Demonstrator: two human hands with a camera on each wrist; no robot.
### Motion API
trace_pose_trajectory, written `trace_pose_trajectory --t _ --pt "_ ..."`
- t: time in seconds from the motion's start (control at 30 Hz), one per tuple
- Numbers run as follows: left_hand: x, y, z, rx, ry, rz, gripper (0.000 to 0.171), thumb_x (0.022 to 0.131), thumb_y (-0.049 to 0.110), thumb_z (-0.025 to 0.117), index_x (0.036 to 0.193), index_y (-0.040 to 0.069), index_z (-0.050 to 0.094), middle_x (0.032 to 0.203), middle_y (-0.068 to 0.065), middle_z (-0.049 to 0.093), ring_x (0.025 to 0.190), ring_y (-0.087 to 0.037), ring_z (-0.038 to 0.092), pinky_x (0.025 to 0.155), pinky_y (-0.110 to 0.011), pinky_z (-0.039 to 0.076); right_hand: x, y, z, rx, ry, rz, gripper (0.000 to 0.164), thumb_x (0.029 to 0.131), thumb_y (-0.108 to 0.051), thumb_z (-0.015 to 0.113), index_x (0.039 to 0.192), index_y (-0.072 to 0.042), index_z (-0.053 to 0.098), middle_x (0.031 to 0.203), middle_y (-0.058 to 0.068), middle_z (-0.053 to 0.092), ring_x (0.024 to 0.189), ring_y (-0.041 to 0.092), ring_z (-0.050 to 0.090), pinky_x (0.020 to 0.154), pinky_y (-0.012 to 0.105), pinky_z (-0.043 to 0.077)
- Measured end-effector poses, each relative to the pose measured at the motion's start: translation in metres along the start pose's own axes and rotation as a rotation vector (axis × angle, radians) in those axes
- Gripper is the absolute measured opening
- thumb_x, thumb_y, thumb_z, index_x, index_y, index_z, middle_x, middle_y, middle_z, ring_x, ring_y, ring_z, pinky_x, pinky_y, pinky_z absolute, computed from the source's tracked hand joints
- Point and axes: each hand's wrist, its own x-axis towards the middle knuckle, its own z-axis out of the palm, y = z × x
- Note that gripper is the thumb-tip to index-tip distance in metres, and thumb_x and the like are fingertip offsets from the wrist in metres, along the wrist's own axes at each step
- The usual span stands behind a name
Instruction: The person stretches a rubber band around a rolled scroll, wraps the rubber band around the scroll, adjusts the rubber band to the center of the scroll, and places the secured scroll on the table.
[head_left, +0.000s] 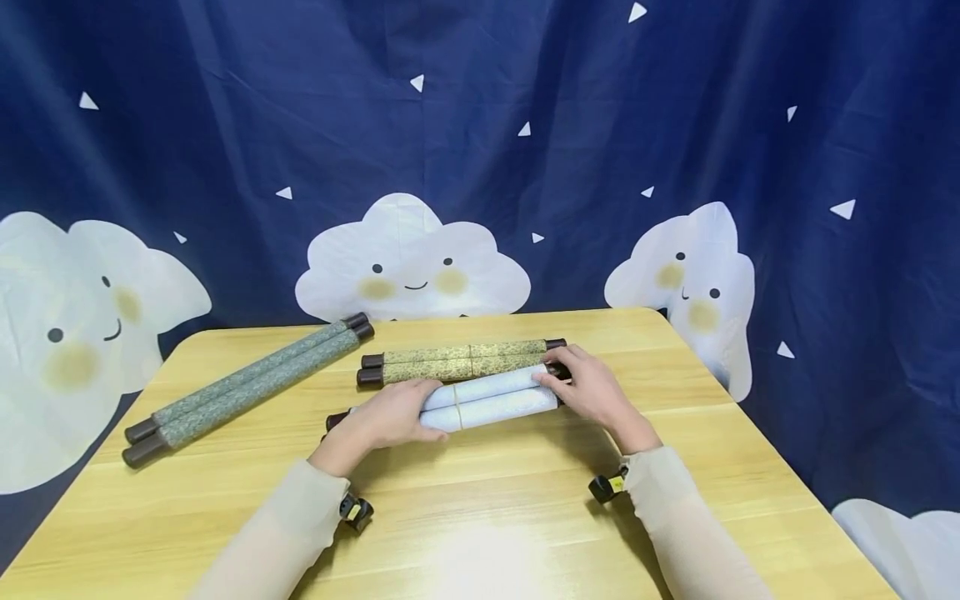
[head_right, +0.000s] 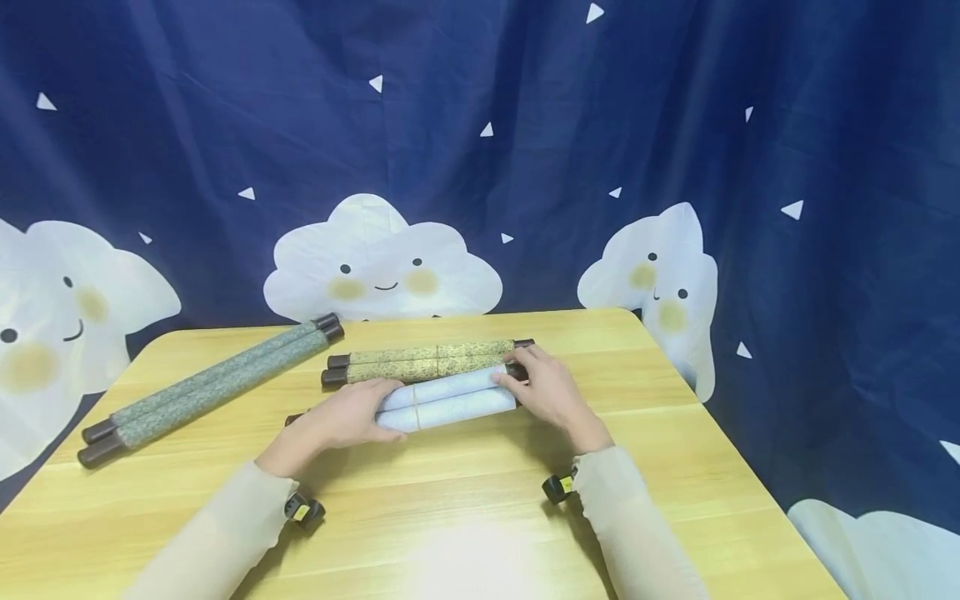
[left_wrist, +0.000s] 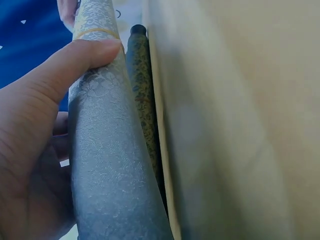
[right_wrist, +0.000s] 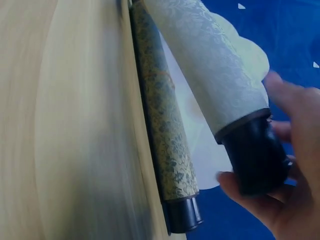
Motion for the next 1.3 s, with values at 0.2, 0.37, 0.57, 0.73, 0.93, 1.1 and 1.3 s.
trace_pose_trajectory --t 0.2,0.37,0.57,0.73,0.93,1.1,1.3 --pt "0.010 -0.001 -0.007 -0.011 -0.041 -0.029 0.079 0.073 0.047 0.083 0.133 0.003 0.055 0.115 -0.007 0.063 0.097 -0.021 0.061 0.087 -0.041 0.052 -0.003 0.009 -0.002 0.007 -0.120 -0.098 0.076 0.075 -0.057 0.077 0.138 -0.019 0.054 0.129 0.006 0.052 0.116 0.031 0.054 0.098 0.051 0.045" --pt "0.022 -0.001 -0.011 -0.032 -0.069 -0.051 0.078 0.072 0.046 0.084 0.133 0.007 0.055 0.113 -0.003 0.064 0.095 -0.019 0.060 0.086 -0.040 0.051 -0.002 0.016 -0.004 0.034 -0.152 -0.112 0.086 0.069 -0.042 0.087 0.142 -0.018 0.050 0.131 0.007 0.049 0.119 0.031 0.050 0.101 0.051 0.042" --pt "0.038 -0.003 -0.008 -0.017 -0.076 -0.045 0.075 0.071 0.047 0.084 0.129 0.007 0.058 0.108 0.000 0.064 0.091 -0.017 0.060 0.085 -0.039 0.051 0.000 0.024 -0.003 0.006 -0.155 -0.071 0.084 0.071 -0.041 0.087 0.142 -0.016 0.050 0.124 0.006 0.051 0.110 0.029 0.054 0.098 0.050 0.044" --pt "0.050 -0.004 -0.003 -0.027 -0.086 -0.056 0.074 0.070 0.045 0.085 0.128 0.007 0.059 0.105 0.000 0.065 0.091 -0.017 0.060 0.087 -0.039 0.051 0.005 0.036 0.001 -0.016 -0.168 -0.036 0.086 0.071 -0.045 0.087 0.142 -0.017 0.050 0.128 0.008 0.052 0.115 0.032 0.053 0.101 0.051 0.042" --pt "0.060 -0.001 0.004 -0.013 -0.098 -0.054 0.072 0.070 0.045 0.085 0.126 0.006 0.060 0.104 -0.001 0.065 0.091 -0.017 0.060 0.088 -0.039 0.051 0.006 0.048 0.004 -0.042 -0.206 -0.019 0.087 0.070 -0.047 0.086 0.143 -0.014 0.050 0.131 0.012 0.053 0.121 0.034 0.048 0.104 0.054 0.039" --pt "0.063 0.003 0.007 0.025 -0.098 -0.052 0.077 0.070 0.046 0.085 0.130 0.005 0.058 0.113 -0.007 0.065 0.102 -0.024 0.060 0.095 -0.043 0.048 0.006 0.055 0.007 -0.063 -0.207 -0.023 0.086 0.069 -0.048 0.087 0.140 -0.013 0.052 0.128 0.011 0.054 0.120 0.033 0.049 0.103 0.052 0.040" --pt "0.060 0.006 0.008 0.158 -0.117 -0.036 0.085 0.072 0.054 0.081 0.135 0.003 0.055 0.127 -0.014 0.056 0.119 -0.033 0.052 0.104 -0.047 0.041 0.007 0.057 0.012 -0.097 -0.225 -0.056 0.088 0.069 -0.052 0.085 0.140 -0.013 0.052 0.127 0.013 0.055 0.119 0.035 0.050 0.102 0.051 0.041"
